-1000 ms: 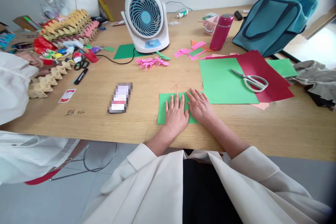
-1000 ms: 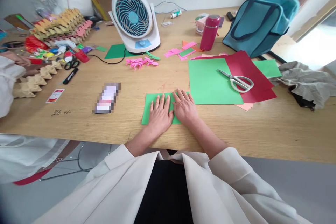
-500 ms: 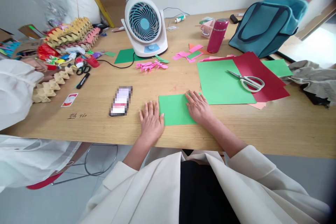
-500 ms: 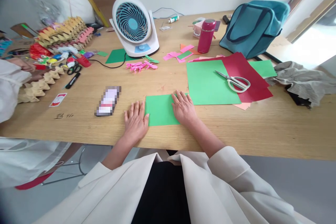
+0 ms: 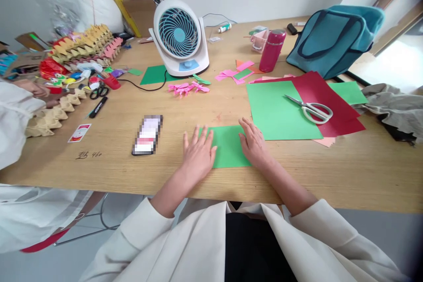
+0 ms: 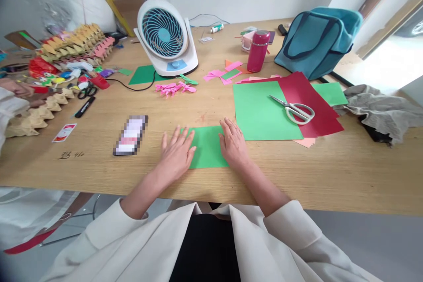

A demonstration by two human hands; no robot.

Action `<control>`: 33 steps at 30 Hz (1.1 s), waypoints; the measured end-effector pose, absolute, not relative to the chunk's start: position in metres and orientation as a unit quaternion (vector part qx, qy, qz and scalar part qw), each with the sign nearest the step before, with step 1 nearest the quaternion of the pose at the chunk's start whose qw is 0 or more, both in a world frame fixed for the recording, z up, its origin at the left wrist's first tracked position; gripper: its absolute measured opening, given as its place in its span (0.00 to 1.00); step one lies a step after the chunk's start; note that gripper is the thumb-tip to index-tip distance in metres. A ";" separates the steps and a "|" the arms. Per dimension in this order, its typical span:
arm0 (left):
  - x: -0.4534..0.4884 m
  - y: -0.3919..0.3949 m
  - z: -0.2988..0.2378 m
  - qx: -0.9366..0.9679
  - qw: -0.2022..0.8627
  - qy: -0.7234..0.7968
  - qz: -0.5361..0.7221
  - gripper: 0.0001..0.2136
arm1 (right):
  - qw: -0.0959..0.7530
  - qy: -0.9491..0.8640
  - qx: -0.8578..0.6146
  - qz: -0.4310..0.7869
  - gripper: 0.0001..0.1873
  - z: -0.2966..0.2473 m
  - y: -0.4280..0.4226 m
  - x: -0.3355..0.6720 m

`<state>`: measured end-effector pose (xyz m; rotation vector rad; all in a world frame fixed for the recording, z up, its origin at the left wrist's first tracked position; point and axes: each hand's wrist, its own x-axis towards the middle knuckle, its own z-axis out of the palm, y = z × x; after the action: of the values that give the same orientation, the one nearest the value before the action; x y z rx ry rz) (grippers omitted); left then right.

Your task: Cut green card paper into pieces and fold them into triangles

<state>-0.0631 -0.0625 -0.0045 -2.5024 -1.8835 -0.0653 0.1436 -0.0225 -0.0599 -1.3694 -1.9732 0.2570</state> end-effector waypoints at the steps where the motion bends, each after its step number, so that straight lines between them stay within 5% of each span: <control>1: -0.056 -0.056 -0.003 -0.815 -0.013 -0.579 -0.018 0.26 | 0.370 -0.763 -0.520 0.103 0.23 -0.057 -0.024 0.145; 18: -0.047 -0.009 -0.031 -0.841 -0.108 -0.528 -0.047 0.27 | 0.503 -0.622 -0.561 0.212 0.09 -0.030 -0.037 0.205; 23: -0.049 0.015 0.002 -0.838 -0.201 -0.508 0.005 0.26 | 0.502 -0.651 -0.527 0.216 0.10 -0.023 -0.043 0.196; 33: -0.005 0.045 0.037 -0.804 -0.117 -0.561 0.158 0.30 | 0.394 -0.789 -0.347 0.318 0.17 -0.030 -0.067 0.182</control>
<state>-0.0046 0.0452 0.0371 -2.7324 -1.9073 0.5375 0.1822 -0.0673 -0.0299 -0.8813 -2.0019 0.8069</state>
